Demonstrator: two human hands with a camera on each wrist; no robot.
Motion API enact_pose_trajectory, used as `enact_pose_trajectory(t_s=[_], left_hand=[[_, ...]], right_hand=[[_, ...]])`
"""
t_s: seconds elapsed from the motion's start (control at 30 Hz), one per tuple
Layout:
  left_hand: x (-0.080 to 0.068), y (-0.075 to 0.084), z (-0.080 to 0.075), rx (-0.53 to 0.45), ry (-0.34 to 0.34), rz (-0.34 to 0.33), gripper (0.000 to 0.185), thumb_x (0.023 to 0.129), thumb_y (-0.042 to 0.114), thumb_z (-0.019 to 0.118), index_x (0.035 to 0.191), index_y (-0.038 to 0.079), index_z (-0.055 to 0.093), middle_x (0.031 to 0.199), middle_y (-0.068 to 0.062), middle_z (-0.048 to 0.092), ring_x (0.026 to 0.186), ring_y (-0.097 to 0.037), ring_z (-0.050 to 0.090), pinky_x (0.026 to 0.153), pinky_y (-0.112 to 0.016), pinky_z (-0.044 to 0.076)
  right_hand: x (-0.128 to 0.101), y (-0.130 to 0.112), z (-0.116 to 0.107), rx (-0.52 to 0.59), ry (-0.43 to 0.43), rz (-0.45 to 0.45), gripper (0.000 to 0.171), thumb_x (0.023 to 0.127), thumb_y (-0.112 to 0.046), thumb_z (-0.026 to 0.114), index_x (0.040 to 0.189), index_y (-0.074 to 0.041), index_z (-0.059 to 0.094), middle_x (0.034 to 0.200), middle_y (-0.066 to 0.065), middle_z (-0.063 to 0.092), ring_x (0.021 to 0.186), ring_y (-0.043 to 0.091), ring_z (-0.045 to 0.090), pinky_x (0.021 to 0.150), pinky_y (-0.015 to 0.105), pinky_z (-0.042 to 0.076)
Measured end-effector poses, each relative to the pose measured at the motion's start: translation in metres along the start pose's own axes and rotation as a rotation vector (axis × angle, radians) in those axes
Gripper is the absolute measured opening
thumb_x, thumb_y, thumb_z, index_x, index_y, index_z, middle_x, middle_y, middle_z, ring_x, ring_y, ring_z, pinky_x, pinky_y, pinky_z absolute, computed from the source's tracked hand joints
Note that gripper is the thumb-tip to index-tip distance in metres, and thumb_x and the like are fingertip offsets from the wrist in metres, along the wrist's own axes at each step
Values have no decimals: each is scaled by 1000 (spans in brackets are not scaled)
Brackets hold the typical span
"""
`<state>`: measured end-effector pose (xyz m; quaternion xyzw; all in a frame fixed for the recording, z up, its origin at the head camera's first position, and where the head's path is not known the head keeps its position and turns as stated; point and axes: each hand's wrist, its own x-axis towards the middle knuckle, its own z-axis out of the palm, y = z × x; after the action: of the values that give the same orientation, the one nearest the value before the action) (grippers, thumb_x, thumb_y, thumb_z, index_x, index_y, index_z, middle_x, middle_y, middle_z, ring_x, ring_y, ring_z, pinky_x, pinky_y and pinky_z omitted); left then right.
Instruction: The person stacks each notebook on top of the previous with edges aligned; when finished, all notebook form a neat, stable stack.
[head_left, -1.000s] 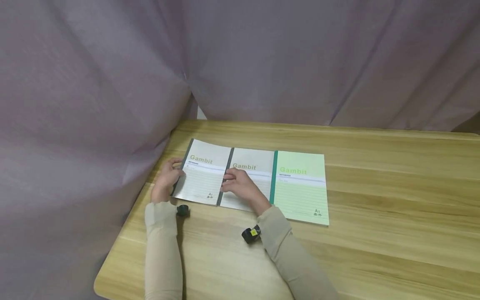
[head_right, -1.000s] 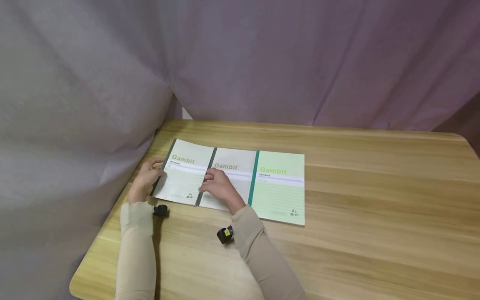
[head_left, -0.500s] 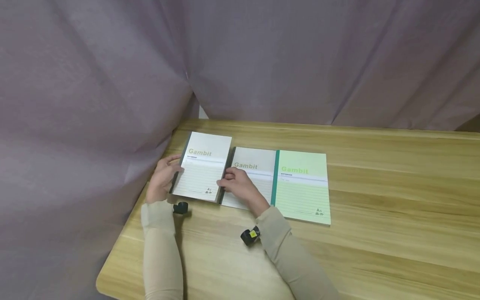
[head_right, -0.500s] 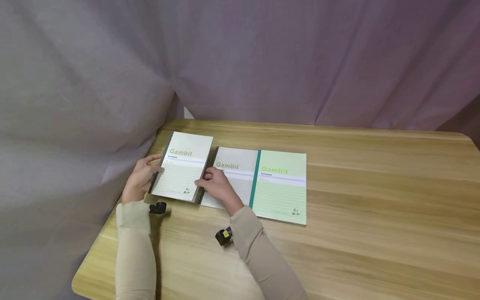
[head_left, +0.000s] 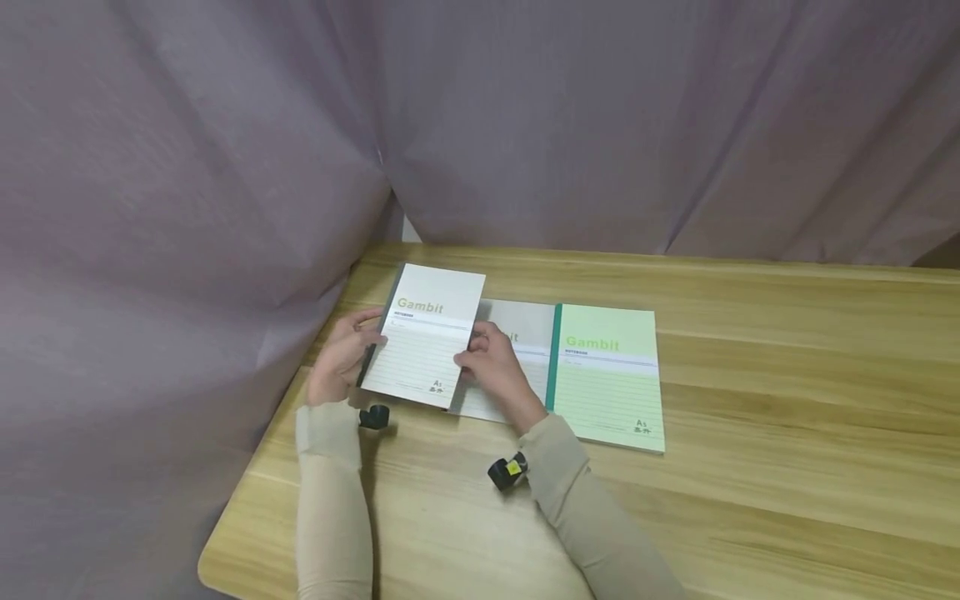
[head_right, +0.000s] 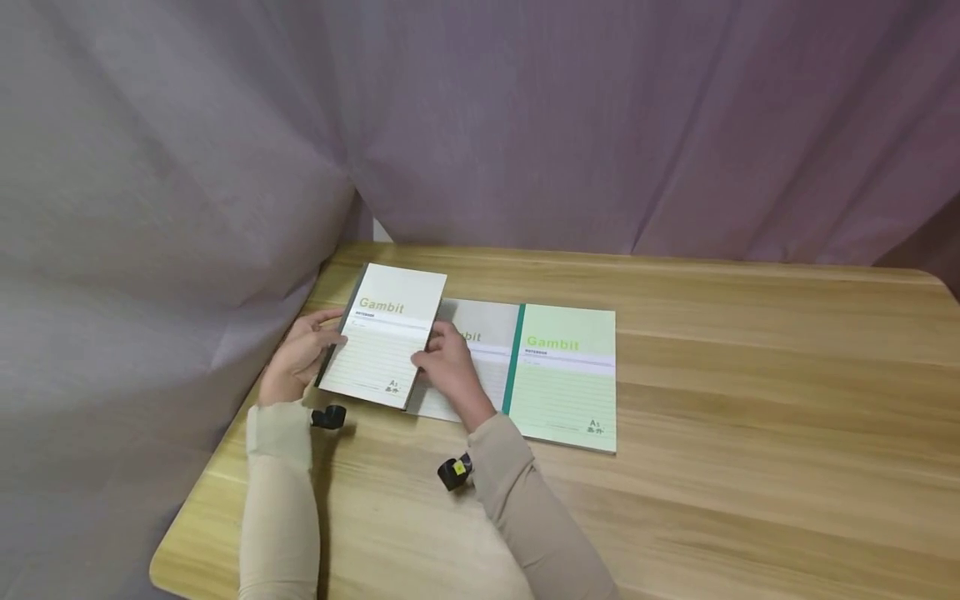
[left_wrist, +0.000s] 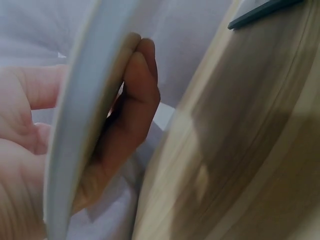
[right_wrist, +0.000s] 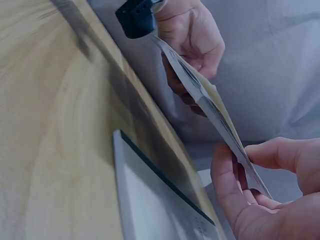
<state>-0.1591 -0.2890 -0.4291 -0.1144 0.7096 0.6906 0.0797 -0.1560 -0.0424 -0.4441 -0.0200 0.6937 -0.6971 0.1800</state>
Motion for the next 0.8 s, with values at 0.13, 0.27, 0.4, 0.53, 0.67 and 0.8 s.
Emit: enact_pose_trajectory(t_s=[0.13, 0.27, 0.4, 0.53, 0.67, 0.8], left_hand=[[3, 4, 4, -6, -22, 9, 63, 90, -13, 48, 151, -4, 35, 118, -21, 65, 78, -19, 69, 67, -33, 59], [6, 9, 7, -19, -48, 18, 63, 89, -13, 49, 150, -3, 34, 111, -15, 66, 78, -19, 69, 67, -32, 59], [7, 11, 10, -38, -68, 25, 63, 90, -14, 49, 149, -3, 32, 107, -11, 66, 78, -18, 68, 67, -29, 57], [5, 13, 11, -60, -107, 38, 63, 90, -15, 47, 150, -3, 29, 107, -10, 66, 78, -18, 68, 67, -30, 58], [4, 14, 12, -83, -144, 60, 64, 90, -16, 46, 150, -5, 28, 106, -9, 68, 78, -18, 70, 67, -28, 58], [4, 16, 16, -111, -172, 74, 63, 89, -18, 47, 149, -7, 29, 103, -7, 71, 76, -15, 69, 64, -24, 57]], right_hand=[[2, -3, -7, 8, 4, -14, 60, 86, 5, 65, 143, 1, 44, 105, 16, 67, 89, 25, 66, 81, 40, 58], [3, -7, -14, 27, 6, -29, 56, 85, 7, 64, 139, 1, 47, 102, 16, 67, 85, 25, 65, 81, 43, 57], [3, -11, -19, 46, 9, -36, 55, 85, 8, 63, 138, 1, 48, 101, 17, 66, 84, 25, 65, 78, 42, 57], [0, -15, -23, 45, 15, -34, 54, 86, 9, 63, 137, 1, 49, 100, 17, 67, 83, 25, 66, 76, 40, 58], [-5, -22, -27, 26, 27, -47, 52, 86, 6, 63, 136, 1, 50, 100, 18, 69, 79, 25, 68, 75, 42, 59], [-8, -28, -32, 15, 38, -46, 51, 87, 5, 63, 137, 0, 51, 98, 17, 69, 76, 24, 69, 77, 46, 59]])
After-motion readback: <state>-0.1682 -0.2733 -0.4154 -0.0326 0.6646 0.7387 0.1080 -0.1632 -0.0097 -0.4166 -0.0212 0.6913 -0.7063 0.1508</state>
